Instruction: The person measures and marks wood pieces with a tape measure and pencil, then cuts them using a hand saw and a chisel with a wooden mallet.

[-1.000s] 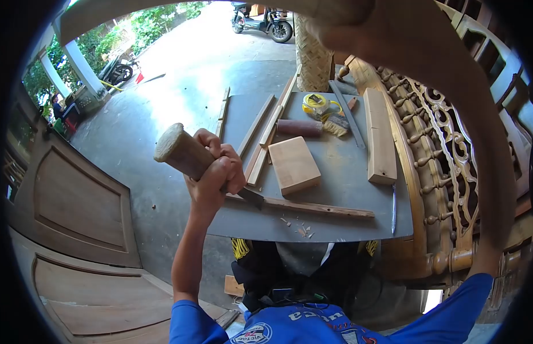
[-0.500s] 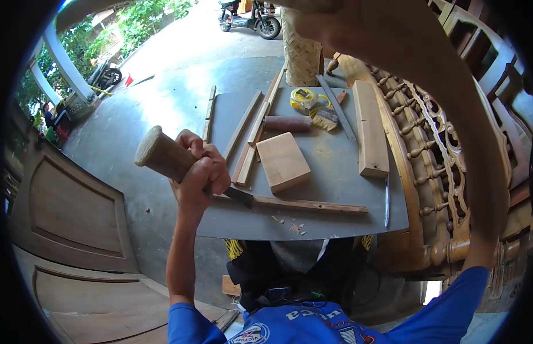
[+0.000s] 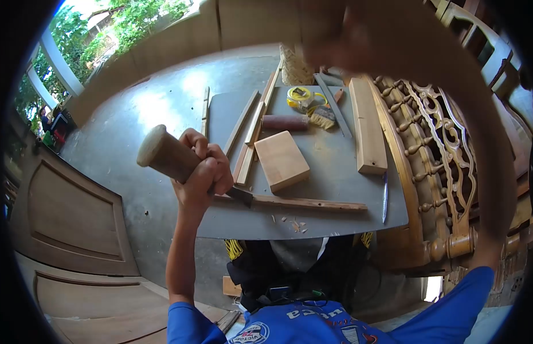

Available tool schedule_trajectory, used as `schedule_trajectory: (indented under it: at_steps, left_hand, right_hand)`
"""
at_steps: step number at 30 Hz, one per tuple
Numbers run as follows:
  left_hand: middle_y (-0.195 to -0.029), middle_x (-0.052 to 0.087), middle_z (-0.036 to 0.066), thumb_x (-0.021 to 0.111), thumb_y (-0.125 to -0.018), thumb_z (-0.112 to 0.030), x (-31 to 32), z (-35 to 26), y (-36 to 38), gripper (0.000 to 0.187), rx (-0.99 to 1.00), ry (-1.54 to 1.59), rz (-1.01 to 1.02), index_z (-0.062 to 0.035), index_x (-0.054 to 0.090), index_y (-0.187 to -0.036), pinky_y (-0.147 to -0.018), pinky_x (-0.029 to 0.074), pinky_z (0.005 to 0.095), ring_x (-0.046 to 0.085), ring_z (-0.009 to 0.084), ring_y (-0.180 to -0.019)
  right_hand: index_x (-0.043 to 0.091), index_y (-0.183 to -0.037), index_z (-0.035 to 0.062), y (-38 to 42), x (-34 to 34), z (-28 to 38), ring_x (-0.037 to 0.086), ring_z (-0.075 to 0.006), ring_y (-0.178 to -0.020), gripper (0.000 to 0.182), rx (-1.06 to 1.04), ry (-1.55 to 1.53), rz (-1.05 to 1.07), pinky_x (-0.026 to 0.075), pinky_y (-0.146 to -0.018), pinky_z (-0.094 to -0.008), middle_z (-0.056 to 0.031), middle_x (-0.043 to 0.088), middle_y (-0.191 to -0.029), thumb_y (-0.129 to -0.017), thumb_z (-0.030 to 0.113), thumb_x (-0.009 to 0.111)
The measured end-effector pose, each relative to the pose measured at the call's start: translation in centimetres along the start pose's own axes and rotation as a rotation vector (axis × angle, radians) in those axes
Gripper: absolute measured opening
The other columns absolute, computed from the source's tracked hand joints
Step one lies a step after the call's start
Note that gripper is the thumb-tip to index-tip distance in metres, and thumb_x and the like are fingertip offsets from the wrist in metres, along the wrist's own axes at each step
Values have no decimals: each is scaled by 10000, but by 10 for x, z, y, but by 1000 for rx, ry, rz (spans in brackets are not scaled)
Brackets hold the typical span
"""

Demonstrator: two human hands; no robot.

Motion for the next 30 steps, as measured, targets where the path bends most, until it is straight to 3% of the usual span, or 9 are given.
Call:
schedule_trajectory:
  at_steps: [3,5,8,10,15,19,22,27,30]
  left_hand:
    - [-549,388,44,506,-741,-89,3,1,-3,227,-5,-7,-12,-111,301,-835,-321,318,225,358,89,-373]
    - [-548,389,46,506,-742,-88,5,0,-5,229,-8,-21,-12,-111,298,-835,-322,320,225,359,90,-371]
    - [-549,390,46,503,-742,-86,6,1,-1,228,31,-44,20,-112,298,-837,-323,322,223,357,90,-374]
    - [-558,390,35,486,-751,-97,5,2,-2,209,17,-4,-35,-116,299,-842,-318,311,219,343,80,-376]
    - [-576,388,28,474,-763,-102,-20,3,-3,189,-3,179,-149,-130,320,-868,-331,292,221,331,72,-393]
    - [-587,395,21,450,-780,-101,-38,7,-3,154,-2,308,-235,-145,337,-875,-337,281,219,326,73,-408]
    - [-586,397,8,443,-784,-108,-54,12,5,130,63,405,-322,-142,348,-866,-333,281,217,328,73,-418]
    - [-589,375,-18,517,-763,-177,-61,14,29,108,172,358,-759,-98,449,-734,-331,267,213,362,66,-438]
    - [-574,388,-19,516,-754,-156,-73,17,31,72,225,631,-802,-128,449,-750,-340,295,209,382,66,-443]
  right_hand:
    - [440,-1240,100,-13,-37,34,533,-148,-466,580,442,-158,-101,462,-428,-279,-84,586,-657,-672,17,514]
    - [449,-1238,156,10,-4,24,576,-172,-572,633,161,-18,-104,486,-512,-286,-114,595,-769,-636,6,573]
    - [408,-1263,100,42,34,19,608,-193,-787,660,393,-373,-73,502,-702,-281,-154,594,-958,-648,48,642]
    - [422,-1204,25,72,77,26,587,-242,-835,597,638,-731,-422,469,-754,-334,-192,582,-916,-666,170,640]
    - [336,-1214,3,134,168,70,581,-176,-809,542,1140,-1344,-741,482,-684,-281,-160,546,-939,-736,90,577]
    - [334,-1195,-36,148,188,72,572,-172,-799,521,1215,-1311,-887,480,-689,-279,-142,533,-932,-740,80,560]
    - [335,-1193,-41,141,185,73,565,-178,-818,521,1171,-1201,-822,475,-722,-297,-136,529,-934,-741,87,560]
    - [354,-1180,-47,134,183,73,562,-196,-857,525,1123,-1189,-669,465,-759,-312,-152,531,-970,-735,121,577]
    - [360,-1177,-50,132,180,73,564,-200,-867,529,1107,-1174,-638,464,-764,-309,-163,536,-977,-735,139,582]
Point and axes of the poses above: each hand's wrist, its own y-axis away from the middle knuckle, its own x-axis out of the palm, z = x × y, the point moved 4 cm from there along -y, towards the middle knuckle
